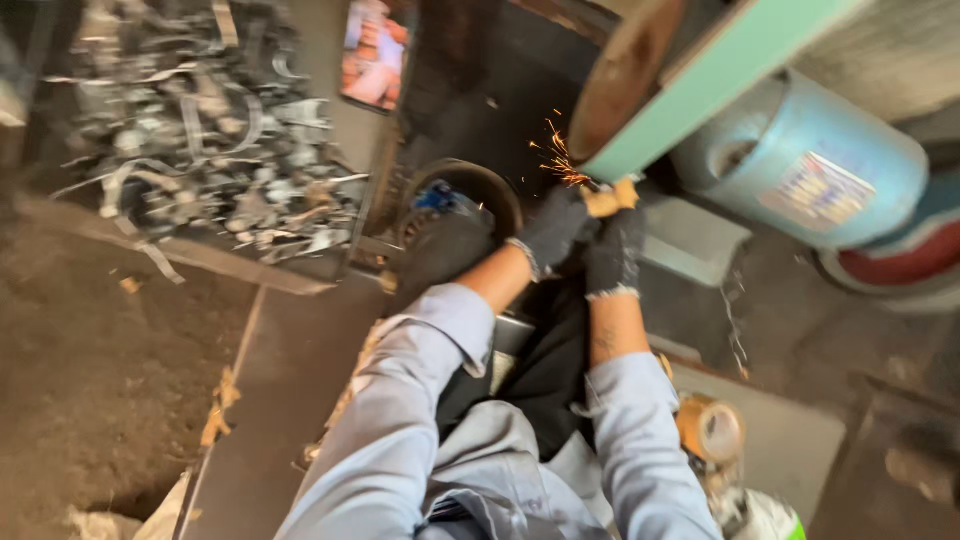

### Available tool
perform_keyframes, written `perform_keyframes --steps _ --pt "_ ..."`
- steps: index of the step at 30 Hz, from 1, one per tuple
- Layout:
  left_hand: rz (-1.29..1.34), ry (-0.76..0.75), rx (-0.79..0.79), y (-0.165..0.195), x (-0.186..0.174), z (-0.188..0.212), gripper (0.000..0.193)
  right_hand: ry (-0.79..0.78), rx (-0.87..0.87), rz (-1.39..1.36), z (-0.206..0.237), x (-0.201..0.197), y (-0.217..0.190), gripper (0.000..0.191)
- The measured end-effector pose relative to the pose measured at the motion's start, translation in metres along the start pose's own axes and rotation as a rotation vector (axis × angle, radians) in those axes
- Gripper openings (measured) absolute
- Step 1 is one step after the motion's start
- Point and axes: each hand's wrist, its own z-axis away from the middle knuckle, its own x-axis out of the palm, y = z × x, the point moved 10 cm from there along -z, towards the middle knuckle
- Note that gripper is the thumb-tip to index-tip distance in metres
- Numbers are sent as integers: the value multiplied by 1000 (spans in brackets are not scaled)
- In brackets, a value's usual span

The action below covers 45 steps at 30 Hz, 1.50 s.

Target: The person sits at a bench grinder holding small metal castings in gloved hands, pressing each against the spinning abrasive wheel to grind the edges, producing sparks, then placing finished pieces into a tray of similar parts and picking up the next piece.

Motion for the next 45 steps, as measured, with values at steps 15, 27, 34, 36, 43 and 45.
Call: perform_keyframes --steps 15,27,34,36,43,45 --pt "-879 32 164 45 -22 178 61 -877 -421 182 336 114 -134 39" --pt "-1271 -214 -15 -39 -13 193 47 -945 -400 364 459 85 -148 37" --pt "-1263 -219 -145 -37 -3 197 56 -919 -387 389 477 102 -141 36" --pt "-1245 -226 -62 -30 2 199 58 -921 -381 386 478 110 -140 35" --pt "-1244 -212 -149 -34 -3 201 59 -927 -366 390 462 119 -140 34" --pt "-1242 -193 -150 -30 -2 202 59 -931 -361 388 458 118 -140 34"
